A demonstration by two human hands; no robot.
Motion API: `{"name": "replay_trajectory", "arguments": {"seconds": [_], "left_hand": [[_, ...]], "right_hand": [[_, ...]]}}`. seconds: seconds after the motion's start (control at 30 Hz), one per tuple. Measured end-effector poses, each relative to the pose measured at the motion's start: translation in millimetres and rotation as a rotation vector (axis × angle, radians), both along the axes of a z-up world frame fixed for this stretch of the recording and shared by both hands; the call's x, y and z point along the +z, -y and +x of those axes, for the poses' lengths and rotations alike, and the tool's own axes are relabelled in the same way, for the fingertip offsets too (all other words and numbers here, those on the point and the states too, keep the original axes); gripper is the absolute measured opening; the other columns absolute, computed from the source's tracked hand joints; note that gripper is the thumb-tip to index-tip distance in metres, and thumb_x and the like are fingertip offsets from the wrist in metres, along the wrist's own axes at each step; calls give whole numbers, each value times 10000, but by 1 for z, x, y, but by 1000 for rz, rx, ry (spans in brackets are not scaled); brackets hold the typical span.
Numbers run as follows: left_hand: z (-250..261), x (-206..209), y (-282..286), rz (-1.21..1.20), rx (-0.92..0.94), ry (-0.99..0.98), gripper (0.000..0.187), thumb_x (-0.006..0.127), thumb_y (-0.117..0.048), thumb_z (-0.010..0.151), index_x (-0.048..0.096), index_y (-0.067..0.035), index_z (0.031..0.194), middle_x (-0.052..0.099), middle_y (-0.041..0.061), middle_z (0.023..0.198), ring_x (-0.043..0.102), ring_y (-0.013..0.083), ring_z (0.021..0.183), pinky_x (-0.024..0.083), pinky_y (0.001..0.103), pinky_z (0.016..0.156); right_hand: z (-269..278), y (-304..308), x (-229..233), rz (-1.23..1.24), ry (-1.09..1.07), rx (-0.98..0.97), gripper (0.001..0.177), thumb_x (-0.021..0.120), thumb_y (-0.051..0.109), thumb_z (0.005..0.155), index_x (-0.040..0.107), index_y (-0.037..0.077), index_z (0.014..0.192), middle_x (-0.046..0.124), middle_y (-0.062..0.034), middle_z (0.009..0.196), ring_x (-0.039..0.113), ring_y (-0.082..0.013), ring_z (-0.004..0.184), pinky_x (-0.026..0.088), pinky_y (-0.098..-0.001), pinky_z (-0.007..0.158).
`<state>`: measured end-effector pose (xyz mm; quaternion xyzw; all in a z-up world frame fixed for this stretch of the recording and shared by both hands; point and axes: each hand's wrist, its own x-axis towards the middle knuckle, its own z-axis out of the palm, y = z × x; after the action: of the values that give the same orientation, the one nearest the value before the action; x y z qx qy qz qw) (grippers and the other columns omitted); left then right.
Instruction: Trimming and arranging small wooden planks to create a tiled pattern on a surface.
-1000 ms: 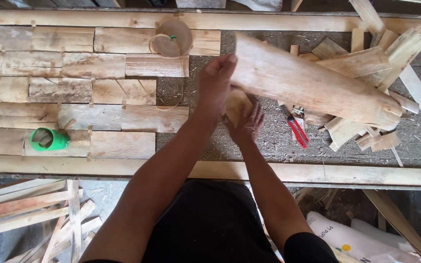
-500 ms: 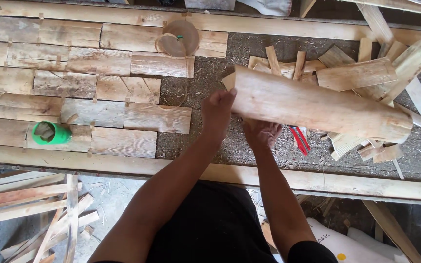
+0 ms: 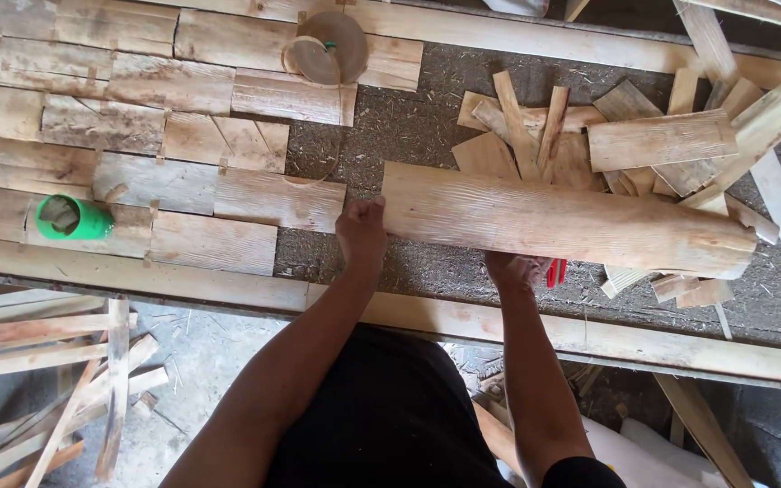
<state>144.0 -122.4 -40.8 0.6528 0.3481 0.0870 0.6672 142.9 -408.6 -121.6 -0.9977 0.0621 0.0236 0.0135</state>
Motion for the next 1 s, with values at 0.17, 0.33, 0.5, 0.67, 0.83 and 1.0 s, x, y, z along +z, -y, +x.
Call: {"name": "replay_trajectory", "arguments": {"seconds": [0.17, 0.33, 0.5, 0.67, 0.83, 1.0], "left_hand": [[-6, -1, 7, -95, 50, 90, 225, 730, -209, 966, 652, -23, 867, 629, 0, 718, 520, 64, 612, 460, 272, 507], [-11, -14, 2, -151, 26, 104, 217, 735, -209, 969, 682, -8, 907, 654, -2, 772, 543, 55, 674, 485, 248, 583], [-8, -12, -4, -220, -82, 158, 147, 766, -111, 902, 732, 11, 976, 731, 25, 852, 632, 68, 734, 514, 231, 666], [4, 4, -7, -280, -75, 137, 137, 781, -86, 894, 729, 18, 965, 721, 35, 846, 632, 70, 720, 523, 232, 650], [12, 8, -10, -215, -86, 148, 105, 792, -83, 903, 744, 8, 925, 717, 25, 823, 591, 59, 695, 478, 218, 611], [6, -18, -19, 306, -163, 239, 149, 784, -109, 899, 691, -12, 835, 679, 100, 747, 583, 129, 628, 478, 303, 572]], "right_hand": [[4, 16, 21, 72, -145, -86, 738, 466, 714, 917, 591, 225, 1456, 591, -97, 1475, 511, -355, 1358, 337, -610, 1085], [6, 31, 20, 54, -92, -135, 756, 462, 707, 939, 574, 198, 1488, 589, -113, 1488, 504, -345, 1386, 336, -590, 1109], [2, 27, 22, 65, -126, -202, 784, 438, 739, 941, 524, 214, 1517, 522, -93, 1546, 420, -335, 1438, 266, -601, 1189], [-22, 12, 35, 92, -124, -221, 949, 491, 795, 906, 406, 121, 1569, 440, -233, 1555, 418, -408, 1409, 334, -575, 1152], [-74, -11, 73, 152, 7, -156, 1037, 650, 749, 815, 358, 110, 1578, 424, -272, 1498, 453, -437, 1326, 359, -591, 1109], [-118, -25, 131, 224, -157, -136, 954, 772, 577, 762, 412, 147, 1533, 526, -196, 1414, 542, -376, 1272, 430, -536, 1077]]}}
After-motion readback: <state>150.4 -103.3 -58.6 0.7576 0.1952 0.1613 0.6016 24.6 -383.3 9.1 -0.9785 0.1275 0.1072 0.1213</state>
